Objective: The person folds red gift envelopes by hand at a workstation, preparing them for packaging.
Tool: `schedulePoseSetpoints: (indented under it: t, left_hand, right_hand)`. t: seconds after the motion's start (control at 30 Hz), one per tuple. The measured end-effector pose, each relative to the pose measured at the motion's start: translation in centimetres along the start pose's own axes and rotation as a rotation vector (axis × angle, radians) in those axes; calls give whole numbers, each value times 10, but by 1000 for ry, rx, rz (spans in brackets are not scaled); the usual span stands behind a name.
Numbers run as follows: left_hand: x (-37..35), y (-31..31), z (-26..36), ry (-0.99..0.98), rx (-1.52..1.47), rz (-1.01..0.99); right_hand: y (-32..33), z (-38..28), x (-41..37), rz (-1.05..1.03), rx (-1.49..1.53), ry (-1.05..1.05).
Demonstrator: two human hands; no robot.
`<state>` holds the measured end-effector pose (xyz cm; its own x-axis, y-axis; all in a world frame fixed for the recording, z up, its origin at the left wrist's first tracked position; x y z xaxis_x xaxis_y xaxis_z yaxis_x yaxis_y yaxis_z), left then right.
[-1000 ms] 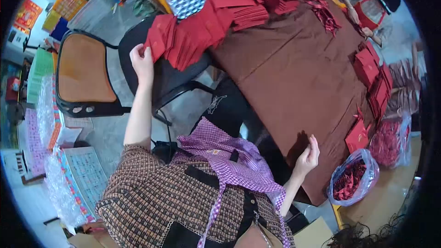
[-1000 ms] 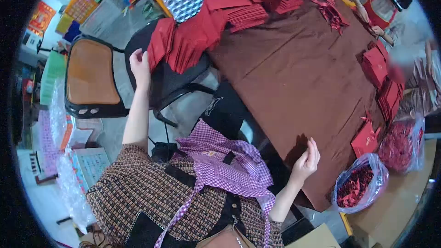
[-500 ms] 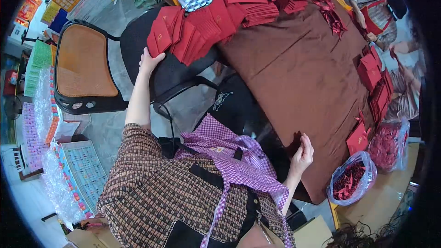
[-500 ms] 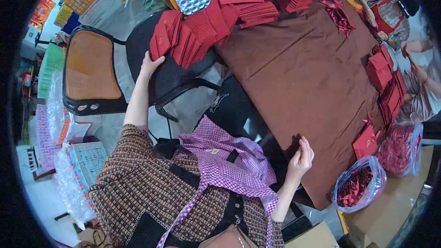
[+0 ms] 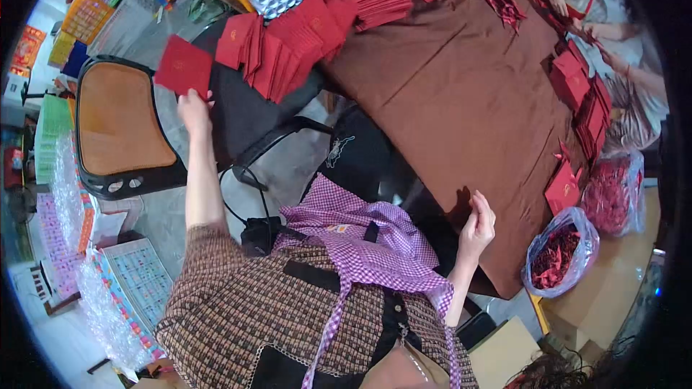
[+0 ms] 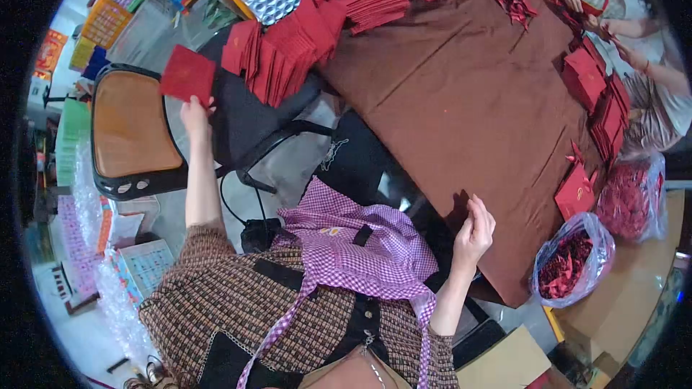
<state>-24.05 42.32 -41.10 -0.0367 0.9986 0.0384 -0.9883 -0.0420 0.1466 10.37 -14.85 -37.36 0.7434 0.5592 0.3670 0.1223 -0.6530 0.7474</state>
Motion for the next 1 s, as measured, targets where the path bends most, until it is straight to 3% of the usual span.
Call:
schedulePoseSetpoints:
  t: [0.03,0.07,0.17,0.2,0.27,0.3,0.43,0.57,0.7,0.77,0.83,0.9,0.97,1.0]
  left_hand:
    - [-29,-11,42,-41,-225,-135]
    - [-52,-24,67,-71,-388,-286]
    - [-140,-87,100,89,-741,-753]
    - [-177,-113,109,182,-759,-839]
    - [-236,-155,94,441,-727,-1031]
    - [-265,-175,91,533,-864,-1183]
    - [-355,-221,92,720,-812,-1381]
    - [-398,-239,88,762,-621,-1584]
    - [-388,-245,64,793,-380,-1505]
    - [-367,-245,64,566,-387,-1311]
    - [-340,-254,67,352,-330,-1138]
    - [-326,-259,88,-7,-155,-1119]
    - [-326,-264,115,-124,-60,-1161]
    - [-329,-270,128,-313,-36,-1203]
  right_hand:
    - [-1,-1,0,4,-4,-13]
    - [-4,2,0,11,208,-128]
    - [-20,-19,10,-52,776,-480]
    - [-19,-44,23,-111,729,-447]
    - [-33,-64,37,-199,957,-335]
    - [-45,-65,38,-252,1098,-364]
    - [-47,-72,47,-289,1370,-454]
    - [-36,-37,34,-100,1293,-584]
    - [-16,-6,26,-15,1224,-571]
    - [7,1,26,-72,1000,-591]
    - [17,21,24,-113,963,-577]
    - [31,22,29,-244,683,-553]
    - [41,19,31,-164,695,-468]
    - [56,4,36,-134,480,-325]
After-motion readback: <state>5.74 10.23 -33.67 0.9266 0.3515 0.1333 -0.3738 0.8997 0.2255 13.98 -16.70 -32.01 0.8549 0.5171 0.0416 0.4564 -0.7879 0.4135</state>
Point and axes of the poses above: each hand's wrist, its own x-axis towards the middle knuckle, its own y-axis out of the back of the hand, z = x × y, the point moved 5 cm from there along x, towards the middle knuckle, and after that the axes turned 7 degrees about -z, right-handed, at the moved point
